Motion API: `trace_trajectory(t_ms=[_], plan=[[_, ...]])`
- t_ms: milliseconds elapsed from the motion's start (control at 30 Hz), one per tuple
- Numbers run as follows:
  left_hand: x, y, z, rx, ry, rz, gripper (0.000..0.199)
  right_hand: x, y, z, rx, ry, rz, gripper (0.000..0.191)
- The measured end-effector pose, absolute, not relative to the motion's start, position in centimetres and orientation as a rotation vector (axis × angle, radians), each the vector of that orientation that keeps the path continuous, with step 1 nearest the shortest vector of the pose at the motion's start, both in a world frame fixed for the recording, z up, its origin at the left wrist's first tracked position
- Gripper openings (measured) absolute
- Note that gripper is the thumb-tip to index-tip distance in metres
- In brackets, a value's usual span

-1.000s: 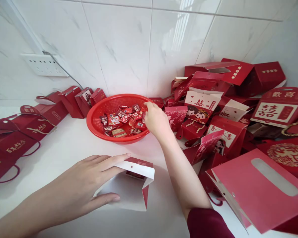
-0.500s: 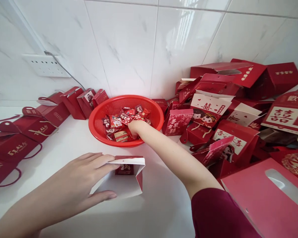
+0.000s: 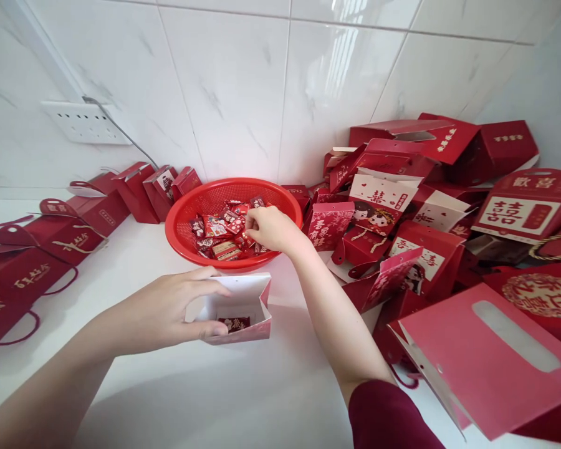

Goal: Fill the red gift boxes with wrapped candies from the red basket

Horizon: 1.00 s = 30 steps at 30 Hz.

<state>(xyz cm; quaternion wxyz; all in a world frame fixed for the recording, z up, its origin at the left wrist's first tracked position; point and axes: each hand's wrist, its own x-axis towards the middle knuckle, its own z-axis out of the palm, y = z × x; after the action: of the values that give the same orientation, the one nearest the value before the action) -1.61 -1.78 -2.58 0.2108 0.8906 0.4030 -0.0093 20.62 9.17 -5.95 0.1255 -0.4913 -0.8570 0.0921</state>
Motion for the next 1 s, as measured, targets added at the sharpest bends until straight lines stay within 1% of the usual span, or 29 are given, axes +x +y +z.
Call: trace_trajectory(t_ms=[67, 167, 267, 367, 433, 500, 600, 733, 833, 900, 933, 1000], plan=[[-1.3, -1.4, -2.7, 2.452, 1.107, -0.019, 0.048, 21.0, 9.1, -5.8, -1.409, -2.480, 0.282, 0.019], [-1.2, -1.0, -2.9, 2.419, 1.113, 0.000, 0.051, 19.9, 10.7, -6.1, -1.380, -2.576, 0.369, 0.021], [-1.3, -0.9, -3.1, 2.386, 1.118, 0.011, 0.051, 18.0, 13.1, -7.0, -1.363, -2.760, 0.528, 0.027], [-1.4, -0.9, -3.1, 2.381, 1.106, 0.025, 0.048, 16.4, 14.8, -8.3, -1.391, -2.929, 0.719, 0.024], [-1.4, -1.0, -3.0, 2.391, 1.097, 0.037, 0.047, 16.0, 15.2, -9.0, -1.444, -2.983, 0.795, 0.026], [-1.4, -1.0, -2.9, 2.394, 1.093, 0.039, 0.047, 15.8, 15.2, -9.4, -1.504, -2.978, 0.805, 0.030], [-1.3, -1.0, -2.8, 2.381, 1.089, 0.032, 0.047, 16.0, 14.9, -9.2, -1.573, -2.896, 0.756, 0.030], [-1.5, -1.1, -2.9, 2.373, 1.084, 0.054, 0.047, 17.1, 13.7, -7.8, -1.578, -2.721, 0.660, 0.021], [-1.5, -1.2, -2.9, 2.366, 1.091, 0.059, 0.049, 18.9, 11.4, -6.3, -1.489, -2.571, 0.604, 0.029], [-1.5, -1.1, -2.9, 2.360, 1.100, 0.047, 0.053, 20.5, 9.2, -5.2, -1.389, -2.488, 0.631, 0.034], [-1.4, -1.1, -2.8, 2.360, 1.105, 0.038, 0.055, 21.2, 7.9, -4.7, -1.307, -2.439, 0.681, 0.035], [-1.3, -1.0, -2.7, 2.371, 1.114, 0.027, 0.055, 22.6, 5.3, -3.8, -0.971, -2.223, 0.950, 0.030]])
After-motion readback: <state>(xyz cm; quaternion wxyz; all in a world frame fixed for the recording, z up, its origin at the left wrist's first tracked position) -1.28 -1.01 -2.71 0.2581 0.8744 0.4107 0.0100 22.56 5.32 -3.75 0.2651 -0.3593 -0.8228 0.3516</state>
